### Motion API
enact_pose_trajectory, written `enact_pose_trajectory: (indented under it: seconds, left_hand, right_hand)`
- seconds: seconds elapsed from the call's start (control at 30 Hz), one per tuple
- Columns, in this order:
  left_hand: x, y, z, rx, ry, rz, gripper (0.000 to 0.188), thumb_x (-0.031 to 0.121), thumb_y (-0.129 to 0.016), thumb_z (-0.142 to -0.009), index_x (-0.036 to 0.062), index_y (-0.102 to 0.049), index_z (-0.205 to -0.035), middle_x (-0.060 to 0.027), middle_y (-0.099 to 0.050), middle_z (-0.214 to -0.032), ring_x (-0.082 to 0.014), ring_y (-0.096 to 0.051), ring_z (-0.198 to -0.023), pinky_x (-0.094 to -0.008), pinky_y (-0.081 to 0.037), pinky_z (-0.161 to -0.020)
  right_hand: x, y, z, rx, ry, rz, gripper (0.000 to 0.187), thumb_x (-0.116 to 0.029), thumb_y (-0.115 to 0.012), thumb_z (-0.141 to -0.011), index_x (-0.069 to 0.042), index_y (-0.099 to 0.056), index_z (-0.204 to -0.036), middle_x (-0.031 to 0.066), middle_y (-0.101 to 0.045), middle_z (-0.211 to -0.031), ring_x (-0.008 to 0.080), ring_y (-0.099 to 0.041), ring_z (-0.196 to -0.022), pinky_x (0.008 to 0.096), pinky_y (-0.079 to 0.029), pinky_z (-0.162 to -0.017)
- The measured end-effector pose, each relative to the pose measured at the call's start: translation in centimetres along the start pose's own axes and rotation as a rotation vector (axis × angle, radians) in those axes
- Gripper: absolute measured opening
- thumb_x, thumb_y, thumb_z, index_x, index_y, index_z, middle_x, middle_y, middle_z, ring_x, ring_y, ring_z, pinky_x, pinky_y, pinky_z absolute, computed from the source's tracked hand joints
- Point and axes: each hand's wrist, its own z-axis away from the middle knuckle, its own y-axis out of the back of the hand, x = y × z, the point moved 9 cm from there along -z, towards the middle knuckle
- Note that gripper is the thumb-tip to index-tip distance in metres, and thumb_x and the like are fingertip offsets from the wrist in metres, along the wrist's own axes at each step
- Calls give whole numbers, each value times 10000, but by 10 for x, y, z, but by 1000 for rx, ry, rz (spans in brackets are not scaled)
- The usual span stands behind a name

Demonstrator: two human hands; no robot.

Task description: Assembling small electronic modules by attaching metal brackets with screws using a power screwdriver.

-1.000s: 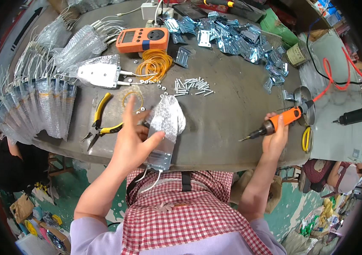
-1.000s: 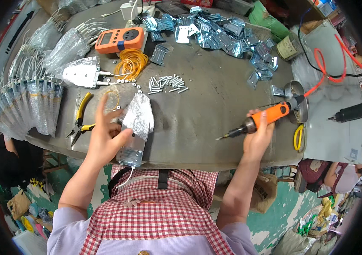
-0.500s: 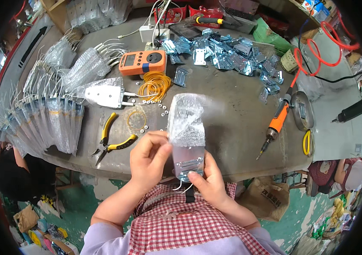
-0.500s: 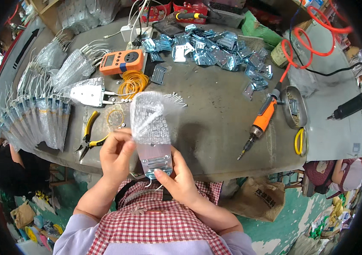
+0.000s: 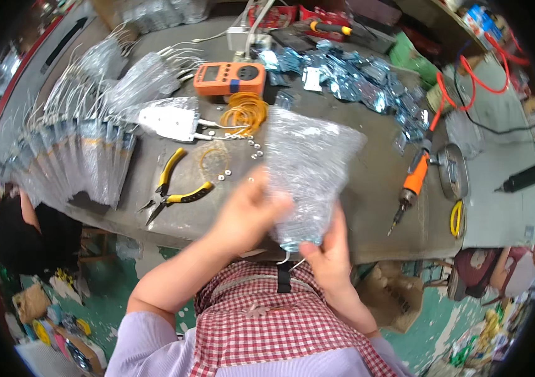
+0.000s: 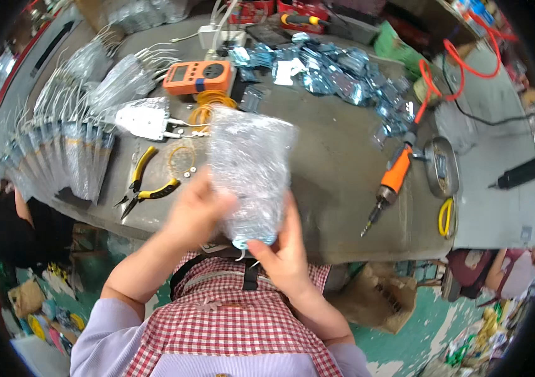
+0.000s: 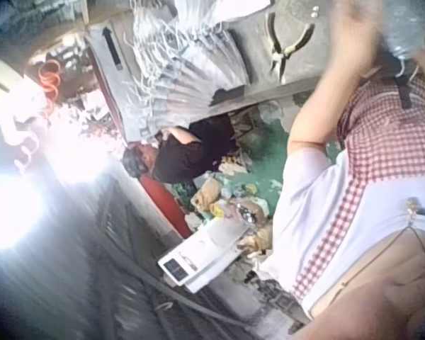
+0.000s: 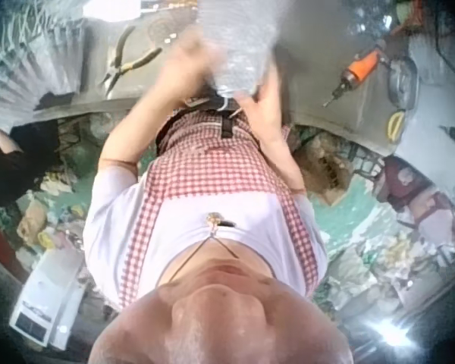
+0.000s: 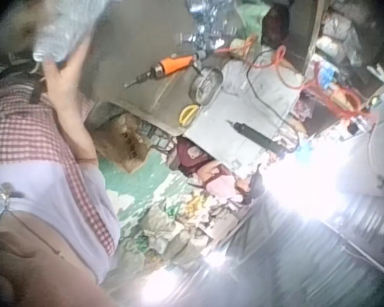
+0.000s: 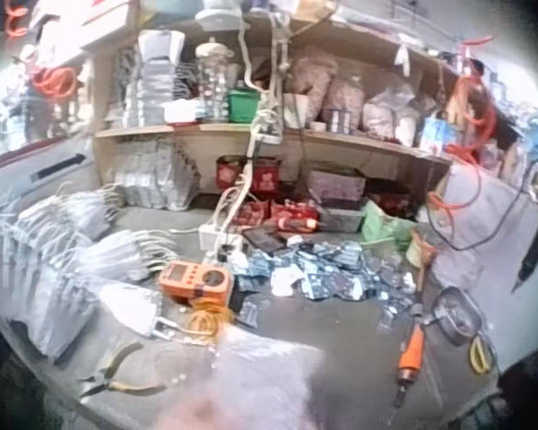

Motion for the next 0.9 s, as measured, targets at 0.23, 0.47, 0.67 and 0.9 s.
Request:
enact_pose_trajectory:
  seconds: [0.23,0.47,0.67,0.9]
  left_hand:
    - [47,20,17,91,-686,-1408,200,78,-678,-691,56,-636,-886,-96,-590,-932,-290,-567,-870,-383,-467,-745]
    - [53,70,2,237,-487,-1703,136,26,-660,-665,49,-548,-739,-83,-530,-801,-282,-530,-825,-390,-429,-769]
    - [67,73,0,254,-404,-1264,90,27,-618,-746,12,-543,-795,-80,-607,-774,-222,-603,-775,-317,-462,-736]
    - [39,6,6,-69,-298,-772,214,92,-596,-812,9,-585,-1009,-124,-638,-909,-234,-618,-882,-329,-465,-817]
  right_hand:
    - [-31,79,4,134,-53,790,458,-58,-592,-821,17,-421,-1239,163,-546,-1107,261,-556,-978,323,-423,-876]
    - [-42,47,-7,31,158,1415,522,-51,-690,-706,-49,-484,-1185,212,-377,-1254,389,-361,-1185,471,-341,-956]
    - [-27,76,-12,1,154,1094,350,-19,-588,-802,-43,-493,-1138,166,-530,-1118,312,-556,-939,347,-425,-883]
    - [34,7,-18,-131,-386,-506,542,-163,-550,-900,14,-297,-1345,141,-480,-1231,221,-485,-1130,372,-399,-961]
